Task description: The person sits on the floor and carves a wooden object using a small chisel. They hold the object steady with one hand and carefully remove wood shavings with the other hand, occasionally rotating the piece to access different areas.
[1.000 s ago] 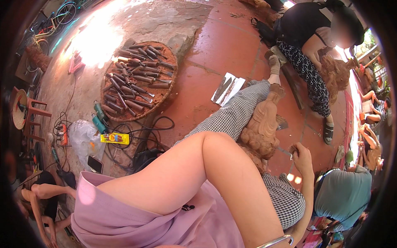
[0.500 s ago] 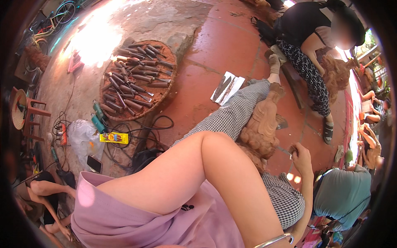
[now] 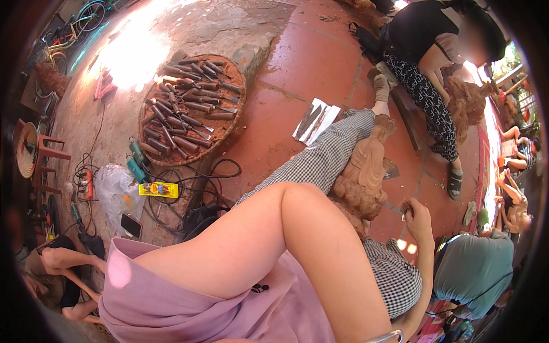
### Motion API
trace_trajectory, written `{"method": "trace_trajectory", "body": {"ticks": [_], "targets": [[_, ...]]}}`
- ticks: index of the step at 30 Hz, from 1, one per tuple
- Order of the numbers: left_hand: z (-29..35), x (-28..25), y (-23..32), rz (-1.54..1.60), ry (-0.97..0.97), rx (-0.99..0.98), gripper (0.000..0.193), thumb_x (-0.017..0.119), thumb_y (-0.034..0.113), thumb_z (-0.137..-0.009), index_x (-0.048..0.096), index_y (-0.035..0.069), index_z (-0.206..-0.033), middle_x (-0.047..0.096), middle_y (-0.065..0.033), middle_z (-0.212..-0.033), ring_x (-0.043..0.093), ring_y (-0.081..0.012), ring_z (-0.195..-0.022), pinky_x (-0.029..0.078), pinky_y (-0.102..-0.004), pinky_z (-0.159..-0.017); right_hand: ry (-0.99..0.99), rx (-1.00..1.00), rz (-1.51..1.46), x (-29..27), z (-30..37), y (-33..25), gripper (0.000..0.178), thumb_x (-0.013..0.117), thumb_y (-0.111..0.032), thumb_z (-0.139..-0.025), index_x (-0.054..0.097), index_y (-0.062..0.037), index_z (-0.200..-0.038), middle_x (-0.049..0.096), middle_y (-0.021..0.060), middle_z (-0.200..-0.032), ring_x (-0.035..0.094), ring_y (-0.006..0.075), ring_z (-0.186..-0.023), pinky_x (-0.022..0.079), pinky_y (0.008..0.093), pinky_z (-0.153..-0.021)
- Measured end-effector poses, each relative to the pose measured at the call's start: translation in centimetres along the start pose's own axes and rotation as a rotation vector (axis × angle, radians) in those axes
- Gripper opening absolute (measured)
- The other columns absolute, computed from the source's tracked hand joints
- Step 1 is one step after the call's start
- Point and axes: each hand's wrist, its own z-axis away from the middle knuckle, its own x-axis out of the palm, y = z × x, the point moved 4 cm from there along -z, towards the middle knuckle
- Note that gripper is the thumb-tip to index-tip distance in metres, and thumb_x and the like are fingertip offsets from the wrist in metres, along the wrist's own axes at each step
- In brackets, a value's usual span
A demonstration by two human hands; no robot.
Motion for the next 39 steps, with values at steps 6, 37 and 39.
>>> {"method": "trace_trajectory", "body": {"ticks": [6,37,39], "targets": [[0.2,-0.8,0.8,-0.084,0.050,-0.078,0.033,0.059,0.024,-0.096,0.059,-0.004,-0.112,0.063,-0.0102,-0.103,0.063,-0.0182,-0.093,0.053,-0.0291,-0.075,0.047,-0.116,-0.007,0.3,-0.4,-0.3,0.016,0.053,0.002,-0.081,0.057,0.0046,-0.096,0.062,0.0249,-0.083,0.063,0.0413,-0.080,0.049,0.0419,-0.070],[33.4,-26.4,14.3,-1.584,1.111,-0.702,0.029,0.049,0.018,-0.101,0.054,-0.001,-0.080,0.059,-0.0127,-0.066,0.060,-0.0233,-0.059,0.046,-0.0360,-0.055,-0.101,0.067,0.100,2.4,-1.0,0.8,0.021,0.057,-0.008,-0.082,0.065,-0.0034,-0.101,0.070,0.0171,-0.093,0.067,0.0364,-0.089,0.053,0.0448,-0.078],[33.7,-26.8,14.0,-1.661,1.053,-0.669,0.025,0.051,0.018,-0.100,0.055,0.000,-0.083,0.061,-0.0127,-0.067,0.061,-0.0250,-0.059,0.046,-0.0365,-0.056,-0.114,0.071,0.126,2.8,-1.0,1.3,0.021,0.057,-0.009,-0.082,0.065,-0.0038,-0.102,0.070,0.0171,-0.093,0.067,0.0368,-0.089,0.053,0.0456,-0.078]]}}
